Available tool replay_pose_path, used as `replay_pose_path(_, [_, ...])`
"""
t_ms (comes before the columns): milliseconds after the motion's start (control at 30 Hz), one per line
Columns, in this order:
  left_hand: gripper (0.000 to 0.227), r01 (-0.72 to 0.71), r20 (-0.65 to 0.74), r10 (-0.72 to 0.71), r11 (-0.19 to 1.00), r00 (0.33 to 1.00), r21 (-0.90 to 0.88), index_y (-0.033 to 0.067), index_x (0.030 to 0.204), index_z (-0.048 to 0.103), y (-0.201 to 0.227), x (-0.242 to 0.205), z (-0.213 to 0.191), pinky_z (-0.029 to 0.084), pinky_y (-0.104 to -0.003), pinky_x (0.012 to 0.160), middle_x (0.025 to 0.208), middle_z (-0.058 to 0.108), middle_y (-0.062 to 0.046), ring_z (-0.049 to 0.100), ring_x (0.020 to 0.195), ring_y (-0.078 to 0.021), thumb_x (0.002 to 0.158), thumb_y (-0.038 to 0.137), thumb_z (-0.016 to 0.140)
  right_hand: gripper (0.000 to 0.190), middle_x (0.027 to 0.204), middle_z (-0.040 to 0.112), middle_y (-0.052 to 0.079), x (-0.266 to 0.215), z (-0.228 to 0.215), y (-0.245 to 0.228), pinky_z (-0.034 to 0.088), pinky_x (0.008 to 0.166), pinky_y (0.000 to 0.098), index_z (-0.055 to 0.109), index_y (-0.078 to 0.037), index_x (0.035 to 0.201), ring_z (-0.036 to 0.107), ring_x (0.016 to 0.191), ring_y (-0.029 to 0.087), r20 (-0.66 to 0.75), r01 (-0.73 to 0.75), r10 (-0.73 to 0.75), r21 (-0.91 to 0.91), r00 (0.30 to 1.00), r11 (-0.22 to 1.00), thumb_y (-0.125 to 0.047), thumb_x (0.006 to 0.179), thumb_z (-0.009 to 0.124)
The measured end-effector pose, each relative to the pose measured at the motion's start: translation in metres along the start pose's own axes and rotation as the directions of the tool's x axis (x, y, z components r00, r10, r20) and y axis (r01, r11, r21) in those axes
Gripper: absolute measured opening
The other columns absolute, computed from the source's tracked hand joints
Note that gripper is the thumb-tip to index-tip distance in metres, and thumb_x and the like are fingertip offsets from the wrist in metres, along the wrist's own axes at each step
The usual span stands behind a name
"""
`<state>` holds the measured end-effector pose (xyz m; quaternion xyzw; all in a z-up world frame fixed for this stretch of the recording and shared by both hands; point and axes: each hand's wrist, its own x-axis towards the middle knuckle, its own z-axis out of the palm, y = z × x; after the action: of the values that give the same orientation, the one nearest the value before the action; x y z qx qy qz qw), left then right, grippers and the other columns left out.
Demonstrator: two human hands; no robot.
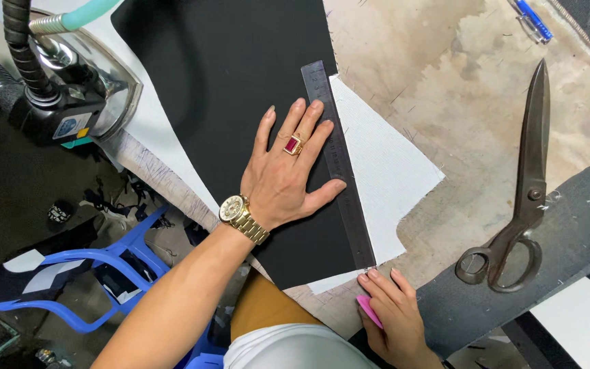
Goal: The person irons a piece of dark fabric, marks it using a ruler and pink chalk, and then cuts the fabric along the marked lines with scissors.
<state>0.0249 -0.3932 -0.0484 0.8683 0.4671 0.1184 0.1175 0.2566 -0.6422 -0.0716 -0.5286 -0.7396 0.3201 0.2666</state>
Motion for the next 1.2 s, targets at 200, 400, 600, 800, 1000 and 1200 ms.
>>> replay_pose_path(200, [0.076, 0.001, -0.006, 0.000, 1.000, 1.000, 0.014, 0.0045, 0.147, 0.054, 0.001, 0.000, 0.000, 0.027, -0.061, 0.123, 0.159, 0.042, -0.017, 0.039, 0.150, -0.0350, 0.096, 0.058, 0.072, 0.021, 0.133, 0.068, 0.003, 0.001, -0.001, -0.002, 0.038, 0.121, 0.0512, 0.069, -0.004, 0.114, 0.060, 0.132, 0.022, 0.003, -0.019, 0.019, -0.012, 1.000, 1.000, -0.013, 0.098, 0.056])
replay_pose_path(400, [0.075, -0.002, 0.003, 0.002, 1.000, 1.000, 0.017, 0.0047, 0.147, 0.054, 0.001, 0.001, -0.001, 0.026, -0.060, 0.123, 0.159, 0.042, -0.017, 0.039, 0.150, -0.0347, 0.096, 0.057, 0.072, 0.018, 0.133, 0.068, 0.005, 0.002, -0.001, -0.001, 0.038, 0.120, 0.0522, 0.069, -0.005, 0.109, 0.061, 0.131, 0.024, 0.001, -0.009, 0.009, 0.005, 1.000, 1.000, -0.012, 0.098, 0.057])
replay_pose_path(600, [0.074, -0.002, -0.020, 0.003, 1.000, 1.000, 0.008, 0.0041, 0.146, 0.055, 0.001, 0.000, -0.001, 0.027, -0.060, 0.123, 0.159, 0.043, -0.017, 0.040, 0.150, -0.0348, 0.097, 0.057, 0.072, 0.018, 0.131, 0.069, 0.005, 0.009, -0.006, -0.008, 0.040, 0.118, 0.0516, 0.069, -0.003, 0.109, 0.062, 0.129, 0.024, -0.014, -0.012, 0.012, -0.007, 1.000, 1.000, -0.010, 0.098, 0.056])
replay_pose_path(800, [0.074, -0.006, -0.010, 0.006, 1.000, 1.000, 0.010, 0.0041, 0.147, 0.054, 0.001, 0.000, -0.001, 0.026, -0.060, 0.123, 0.160, 0.041, -0.017, 0.039, 0.150, -0.0350, 0.098, 0.057, 0.071, 0.015, 0.131, 0.069, 0.008, 0.008, -0.005, -0.006, 0.039, 0.119, 0.0537, 0.066, -0.002, 0.107, 0.063, 0.129, 0.027, -0.020, 0.009, -0.009, 0.024, 1.000, 1.000, -0.009, 0.098, 0.057])
replay_pose_path(1000, [0.075, -0.011, -0.021, 0.011, 1.000, 1.000, 0.006, 0.0034, 0.147, 0.055, 0.000, 0.000, -0.001, 0.028, -0.060, 0.123, 0.159, 0.041, -0.017, 0.039, 0.150, -0.0353, 0.098, 0.057, 0.072, 0.017, 0.130, 0.070, 0.007, 0.008, -0.005, -0.007, 0.039, 0.119, 0.0517, 0.069, -0.002, 0.108, 0.062, 0.129, 0.025, -0.007, 0.000, 0.000, -0.012, 1.000, 1.000, -0.010, 0.099, 0.057])
replay_pose_path(1200, [0.075, -0.010, -0.012, 0.010, 1.000, 1.000, 0.014, 0.0036, 0.147, 0.056, 0.000, 0.001, -0.002, 0.027, -0.060, 0.123, 0.159, 0.042, -0.017, 0.039, 0.150, -0.0351, 0.097, 0.058, 0.072, 0.008, 0.128, 0.070, 0.009, 0.011, -0.006, -0.007, 0.040, 0.118, 0.0545, 0.064, -0.002, 0.098, 0.063, 0.127, 0.028, -0.028, 0.019, -0.018, 0.029, 0.999, 0.999, -0.008, 0.097, 0.058])
